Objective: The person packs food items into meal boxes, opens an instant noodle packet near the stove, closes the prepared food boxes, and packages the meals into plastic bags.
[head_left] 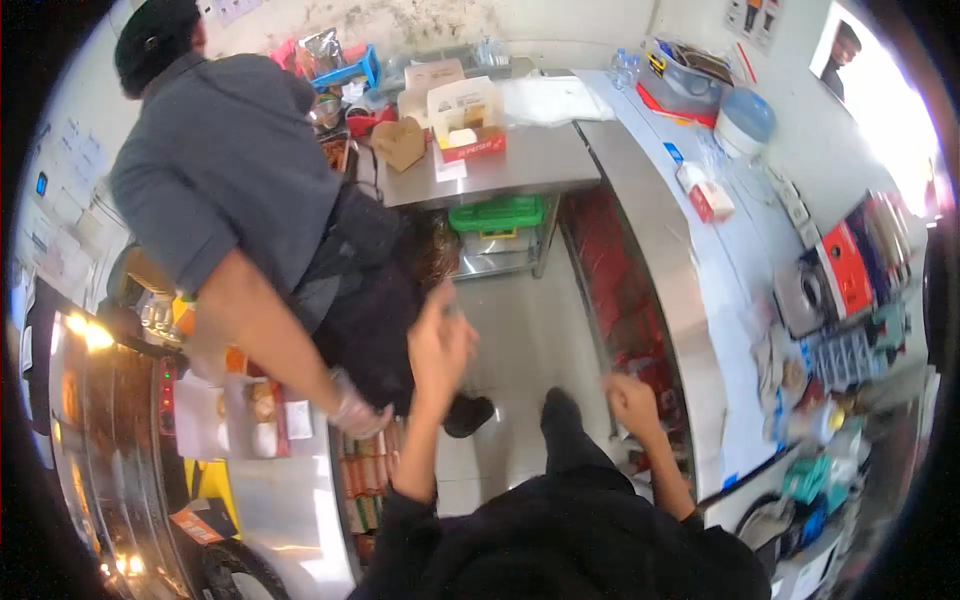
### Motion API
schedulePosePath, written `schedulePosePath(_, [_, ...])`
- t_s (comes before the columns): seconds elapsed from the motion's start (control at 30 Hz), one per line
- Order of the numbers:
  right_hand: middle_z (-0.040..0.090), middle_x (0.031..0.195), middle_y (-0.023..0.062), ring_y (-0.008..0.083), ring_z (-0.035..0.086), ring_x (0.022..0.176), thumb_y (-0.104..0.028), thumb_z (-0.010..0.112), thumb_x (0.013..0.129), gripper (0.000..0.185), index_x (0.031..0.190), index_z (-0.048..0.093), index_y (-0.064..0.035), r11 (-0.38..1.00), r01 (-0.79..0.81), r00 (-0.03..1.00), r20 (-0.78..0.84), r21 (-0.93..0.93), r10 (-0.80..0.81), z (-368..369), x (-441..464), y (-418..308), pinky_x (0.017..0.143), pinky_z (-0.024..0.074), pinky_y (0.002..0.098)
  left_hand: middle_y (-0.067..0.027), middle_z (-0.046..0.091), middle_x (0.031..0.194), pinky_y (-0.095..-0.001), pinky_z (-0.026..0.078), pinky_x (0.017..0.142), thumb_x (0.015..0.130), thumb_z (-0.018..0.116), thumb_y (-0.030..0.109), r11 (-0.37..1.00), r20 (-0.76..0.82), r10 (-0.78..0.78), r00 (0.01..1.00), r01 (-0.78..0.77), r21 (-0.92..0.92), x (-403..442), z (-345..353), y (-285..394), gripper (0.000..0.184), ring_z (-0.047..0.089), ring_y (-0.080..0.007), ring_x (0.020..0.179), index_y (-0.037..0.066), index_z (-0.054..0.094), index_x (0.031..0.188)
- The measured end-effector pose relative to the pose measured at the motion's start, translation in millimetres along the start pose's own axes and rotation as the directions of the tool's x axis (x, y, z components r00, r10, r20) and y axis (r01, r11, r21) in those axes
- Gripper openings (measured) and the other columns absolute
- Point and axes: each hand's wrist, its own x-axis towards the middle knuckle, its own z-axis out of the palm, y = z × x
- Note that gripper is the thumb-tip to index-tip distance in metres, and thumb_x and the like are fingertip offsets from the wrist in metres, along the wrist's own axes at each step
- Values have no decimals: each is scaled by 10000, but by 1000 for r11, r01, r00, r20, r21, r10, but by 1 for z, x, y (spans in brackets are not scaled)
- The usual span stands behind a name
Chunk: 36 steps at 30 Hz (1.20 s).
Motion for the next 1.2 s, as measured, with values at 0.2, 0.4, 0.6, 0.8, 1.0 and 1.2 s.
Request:
schedulePosePath(0.2, [624,833,105,279,596,760,-45,506,732,213,918,606,-76,998,65,967,246,12,-66,-41,129,48,672,467,376,-95,610,646,-286,431,439,827,504,189,934,-209,101,973,-21,356,382,-6,20,682,536,-138,459,13,133,1372])
schedulePosePath(0.4, [616,874,123,289,593,793,-60,511,782,207,968,599,-84,999,11,953,303,52,-27,-2,249,104,674,466,359,-74,614,767,-257,446,668,840,468,75,879,-394,476,786,-420,225,414,29,4,389,580,-138,701,5,412,1218])
schedulePosePath(0.6, [622,897,101,221,603,762,-52,521,792,192,966,603,-61,978,8,982,182,207,-47,46,433,104,668,468,297,-172,492,1143,-365,368,896,783,511,30,923,-730,66,681,236,303,399,3,-253,378,474,-286,1058,4,454,1156])
schedulePosePath(0.8, [629,903,85,200,606,760,-31,486,800,202,961,606,-61,945,-185,959,259,271,114,100,587,90,639,461,279,-206,443,1191,-392,348,910,780,502,52,681,-496,148,856,276,679,510,-41,-274,404,425,-324,1117,17,454,1180])
schedulePosePath(1.0, [616,862,133,258,602,767,-57,500,815,186,971,600,-55,986,39,926,365,160,-96,117,619,74,677,458,301,-181,609,739,-353,474,634,770,560,175,625,-551,18,834,421,657,545,-42,-298,242,607,-337,694,-18,620,903])
schedulePosePath(1.2, [614,784,125,247,592,714,-265,530,833,260,899,605,-25,928,-340,529,846,150,57,150,612,70,657,458,324,-4,605,637,-241,406,490,741,654,141,757,-653,-641,403,471,-453,424,12,-271,140,523,-81,544,3,648,759])
